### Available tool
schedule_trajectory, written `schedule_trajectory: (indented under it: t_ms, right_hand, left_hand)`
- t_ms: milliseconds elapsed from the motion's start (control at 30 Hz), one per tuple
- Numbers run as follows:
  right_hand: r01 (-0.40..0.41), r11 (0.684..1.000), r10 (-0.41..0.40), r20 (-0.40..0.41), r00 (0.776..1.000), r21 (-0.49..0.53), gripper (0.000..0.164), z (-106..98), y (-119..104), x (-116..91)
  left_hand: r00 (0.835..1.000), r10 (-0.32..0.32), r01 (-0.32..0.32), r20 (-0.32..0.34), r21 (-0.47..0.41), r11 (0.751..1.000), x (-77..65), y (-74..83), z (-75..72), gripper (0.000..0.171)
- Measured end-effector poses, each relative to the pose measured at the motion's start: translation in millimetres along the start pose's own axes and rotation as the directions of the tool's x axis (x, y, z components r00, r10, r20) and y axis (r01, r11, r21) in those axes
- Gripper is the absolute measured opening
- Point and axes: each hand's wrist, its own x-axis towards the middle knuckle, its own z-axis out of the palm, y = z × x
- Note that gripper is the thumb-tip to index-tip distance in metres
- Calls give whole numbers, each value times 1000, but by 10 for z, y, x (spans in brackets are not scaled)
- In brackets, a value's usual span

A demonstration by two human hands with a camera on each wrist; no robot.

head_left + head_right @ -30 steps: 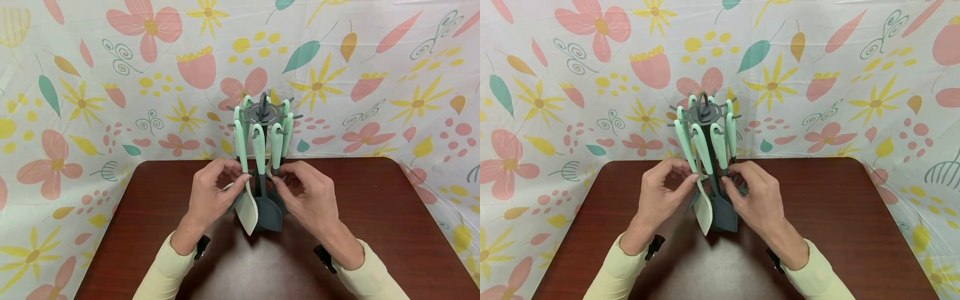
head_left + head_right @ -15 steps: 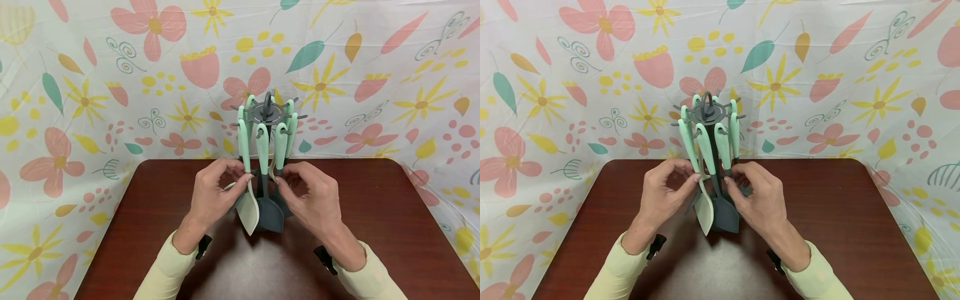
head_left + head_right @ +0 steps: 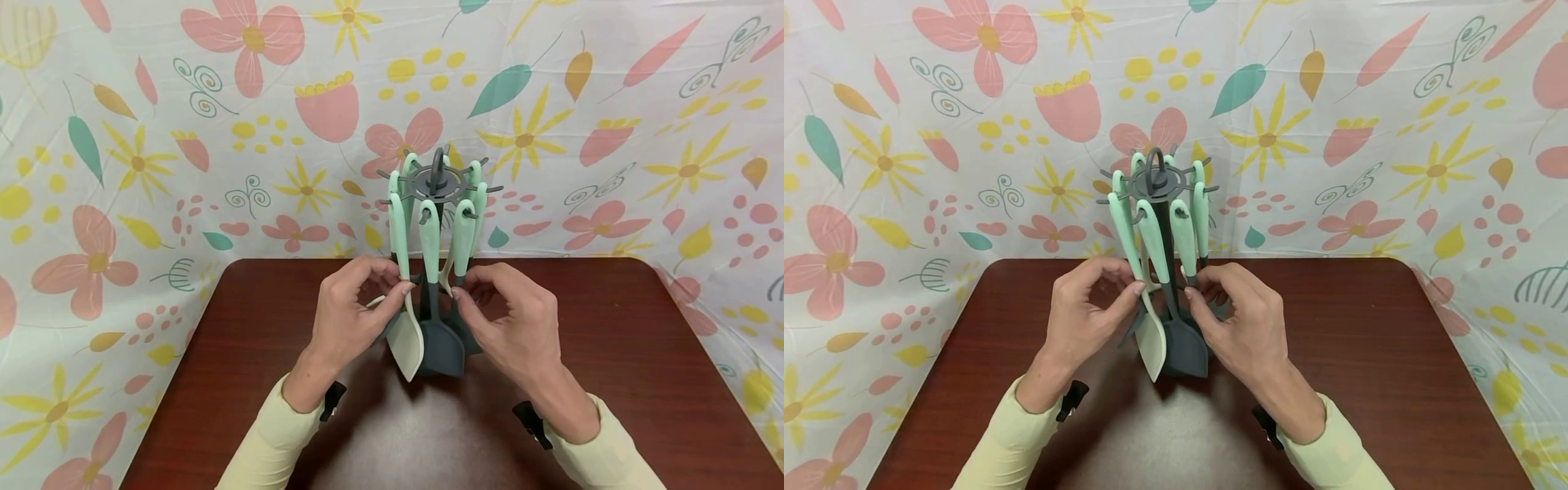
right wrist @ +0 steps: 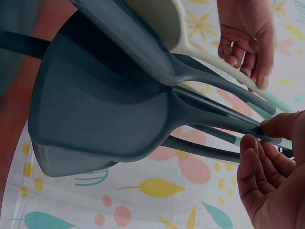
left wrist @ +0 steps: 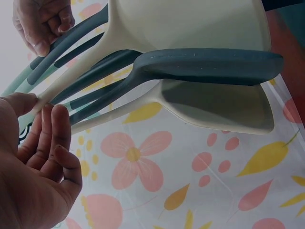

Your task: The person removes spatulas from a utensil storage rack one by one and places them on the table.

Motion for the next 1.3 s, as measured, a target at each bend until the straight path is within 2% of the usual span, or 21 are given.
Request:
schedule_trajectory:
  t_ms: [1133, 1300]
  right_hand:
    - [-46, 998, 46, 7, 999, 37, 21, -58, -36, -30]
    - [-23, 999, 23, -4, 1000, 44, 19, -73, -35, -26]
  left_hand:
    - [1000, 1, -1, -3, -5, 1000, 1, 1, 14, 16]
    - [1000, 2, -2, -10, -2, 1000, -1, -8, 14, 16]
